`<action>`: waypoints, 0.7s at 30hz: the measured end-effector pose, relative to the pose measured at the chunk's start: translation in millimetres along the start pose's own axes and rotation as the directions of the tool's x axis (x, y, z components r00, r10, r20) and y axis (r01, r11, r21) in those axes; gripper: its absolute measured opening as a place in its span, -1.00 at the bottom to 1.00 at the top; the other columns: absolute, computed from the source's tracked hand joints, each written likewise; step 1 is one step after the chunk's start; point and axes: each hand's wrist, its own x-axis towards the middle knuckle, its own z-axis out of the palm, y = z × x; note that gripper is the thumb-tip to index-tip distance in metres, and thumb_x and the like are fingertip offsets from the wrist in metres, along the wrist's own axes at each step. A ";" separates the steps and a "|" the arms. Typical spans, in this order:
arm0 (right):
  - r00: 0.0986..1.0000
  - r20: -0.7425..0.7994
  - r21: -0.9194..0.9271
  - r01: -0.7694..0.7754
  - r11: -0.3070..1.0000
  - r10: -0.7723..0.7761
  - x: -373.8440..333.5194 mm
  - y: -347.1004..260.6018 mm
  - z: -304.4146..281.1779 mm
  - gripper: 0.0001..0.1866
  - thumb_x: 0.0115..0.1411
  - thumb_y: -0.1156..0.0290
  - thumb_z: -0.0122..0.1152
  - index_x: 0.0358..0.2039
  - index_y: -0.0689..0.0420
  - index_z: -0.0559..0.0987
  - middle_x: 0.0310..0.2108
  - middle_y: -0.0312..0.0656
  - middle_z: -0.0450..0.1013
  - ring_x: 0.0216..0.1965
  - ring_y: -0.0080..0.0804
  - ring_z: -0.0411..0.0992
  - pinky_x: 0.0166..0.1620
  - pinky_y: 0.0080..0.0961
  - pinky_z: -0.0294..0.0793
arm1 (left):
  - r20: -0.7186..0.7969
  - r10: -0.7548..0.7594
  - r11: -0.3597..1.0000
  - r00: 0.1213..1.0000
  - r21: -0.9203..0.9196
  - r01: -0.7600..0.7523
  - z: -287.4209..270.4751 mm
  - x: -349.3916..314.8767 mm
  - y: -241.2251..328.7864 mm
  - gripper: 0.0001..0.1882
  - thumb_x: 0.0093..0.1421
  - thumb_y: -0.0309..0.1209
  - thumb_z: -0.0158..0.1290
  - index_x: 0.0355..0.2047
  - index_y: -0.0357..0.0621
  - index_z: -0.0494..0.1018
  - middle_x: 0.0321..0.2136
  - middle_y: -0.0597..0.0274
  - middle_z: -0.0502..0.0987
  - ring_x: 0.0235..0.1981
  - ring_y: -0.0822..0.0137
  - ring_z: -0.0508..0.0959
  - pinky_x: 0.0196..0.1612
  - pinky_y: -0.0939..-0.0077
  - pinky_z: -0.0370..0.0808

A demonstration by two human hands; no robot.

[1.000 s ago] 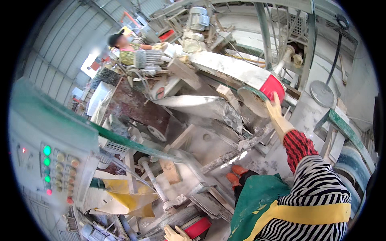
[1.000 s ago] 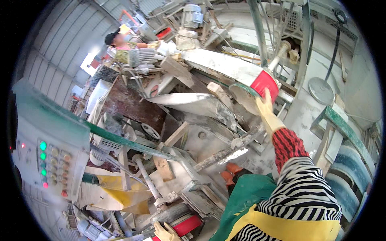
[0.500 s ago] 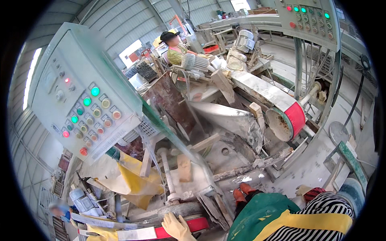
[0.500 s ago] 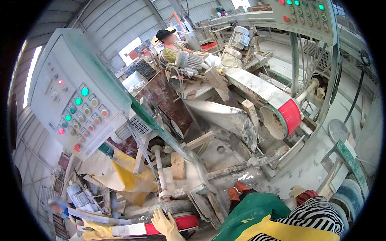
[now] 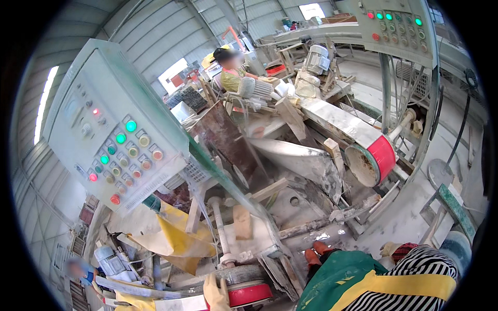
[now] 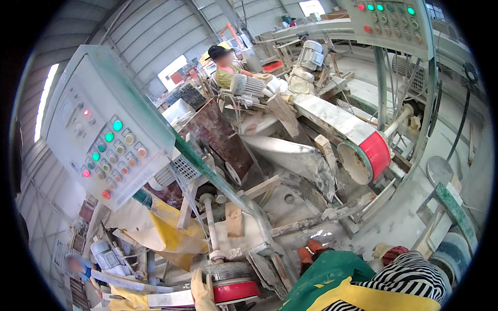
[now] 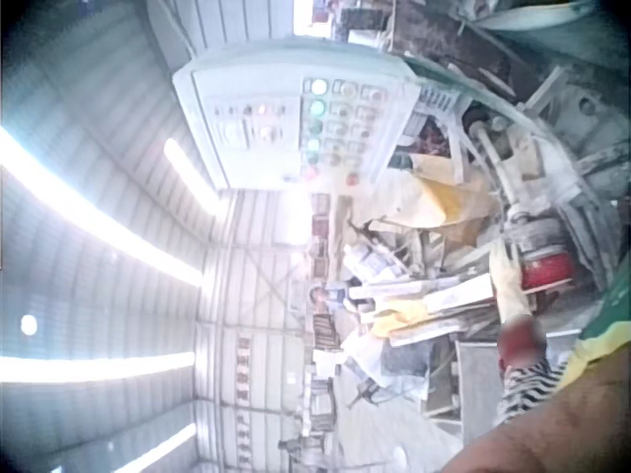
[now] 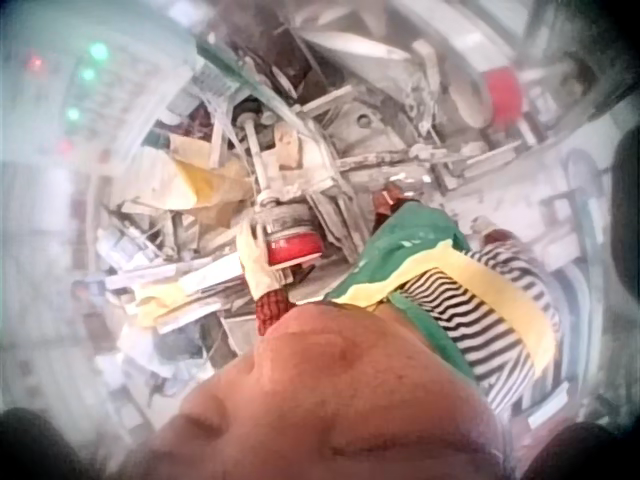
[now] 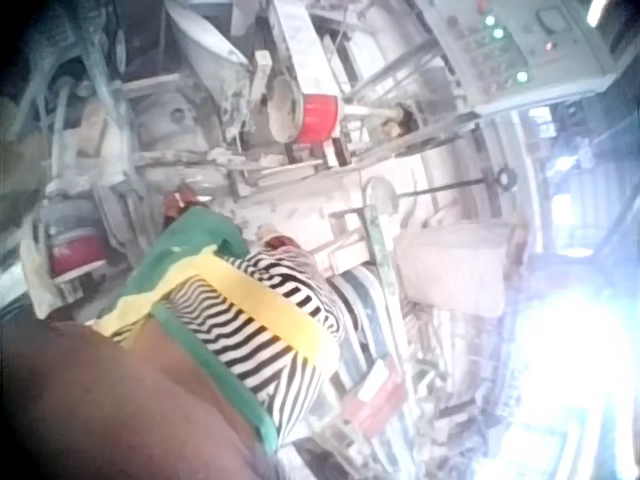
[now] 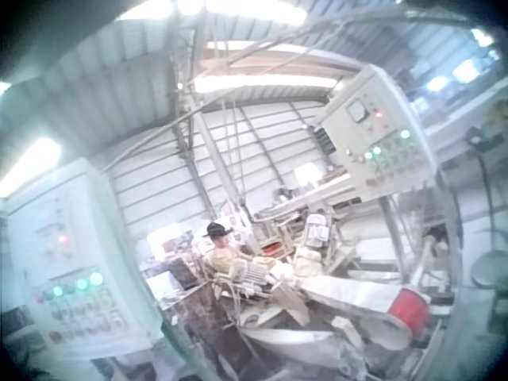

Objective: The person operates a large industrial machine, likely a grinder or mill, by feeding material into the hopper and using a long metal tool to push and adjust the contents. The camera is mounted on the person's head and shakes violently, obscuring the view of the task.

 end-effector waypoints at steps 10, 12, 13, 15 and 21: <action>0.868 0.100 -0.561 0.453 0.693 -0.487 -29.7 5.7 -48.5 -0.61 0.16 0.14 0.28 0.01 -0.14 0.69 0.08 -0.14 0.58 0.13 -0.11 0.54 0.21 -0.30 0.52 | -0.019 -0.041 0.981 0.999 0.190 0.044 17.7 -29.1 -54.8 -0.52 0.36 -0.21 0.05 0.20 -0.21 0.44 0.18 -0.24 0.49 0.09 -0.26 0.50 0.19 -0.02 0.40; 0.800 0.119 -0.664 0.504 0.553 -0.588 -35.6 23.6 -53.5 -0.61 0.15 0.13 0.28 0.00 -0.14 0.70 0.08 -0.14 0.58 0.13 -0.11 0.54 0.21 -0.30 0.52 | -0.048 0.053 0.984 0.997 0.175 -0.044 17.9 -20.2 -46.7 -0.51 0.35 -0.21 0.07 0.19 -0.23 0.45 0.17 -0.26 0.50 0.08 -0.28 0.51 0.20 -0.02 0.40; 0.831 0.096 -0.658 0.467 0.591 -0.548 -39.0 33.1 -51.8 -0.59 0.14 0.13 0.28 0.02 -0.14 0.69 0.07 -0.13 0.59 0.13 -0.11 0.54 0.21 -0.30 0.52 | -0.033 0.015 0.988 0.999 0.152 -0.010 17.1 -12.8 -38.0 -0.50 0.35 -0.20 0.08 0.19 -0.25 0.45 0.15 -0.27 0.51 0.12 -0.26 0.51 0.23 -0.01 0.39; 0.890 0.071 -0.632 0.389 0.670 -0.450 -30.2 58.0 -33.9 -0.56 0.13 0.14 0.28 0.05 -0.13 0.67 0.06 -0.12 0.59 0.13 -0.11 0.54 0.22 -0.31 0.51 | -0.066 0.031 0.991 0.997 0.133 -0.022 14.5 -11.2 -37.2 -0.49 0.34 -0.20 0.09 0.19 -0.26 0.45 0.15 -0.26 0.51 0.13 -0.25 0.50 0.24 -0.01 0.39; 0.972 0.083 -0.500 0.232 0.834 -0.221 -18.6 72.0 -21.6 -0.51 0.12 0.14 0.27 0.09 -0.12 0.65 0.04 -0.09 0.60 0.13 -0.10 0.54 0.24 -0.31 0.49 | 0.008 -0.118 0.988 0.993 0.104 0.117 17.2 -28.6 -31.0 -0.49 0.35 -0.22 0.08 0.20 -0.29 0.44 0.20 -0.23 0.48 0.20 -0.19 0.46 0.29 0.00 0.33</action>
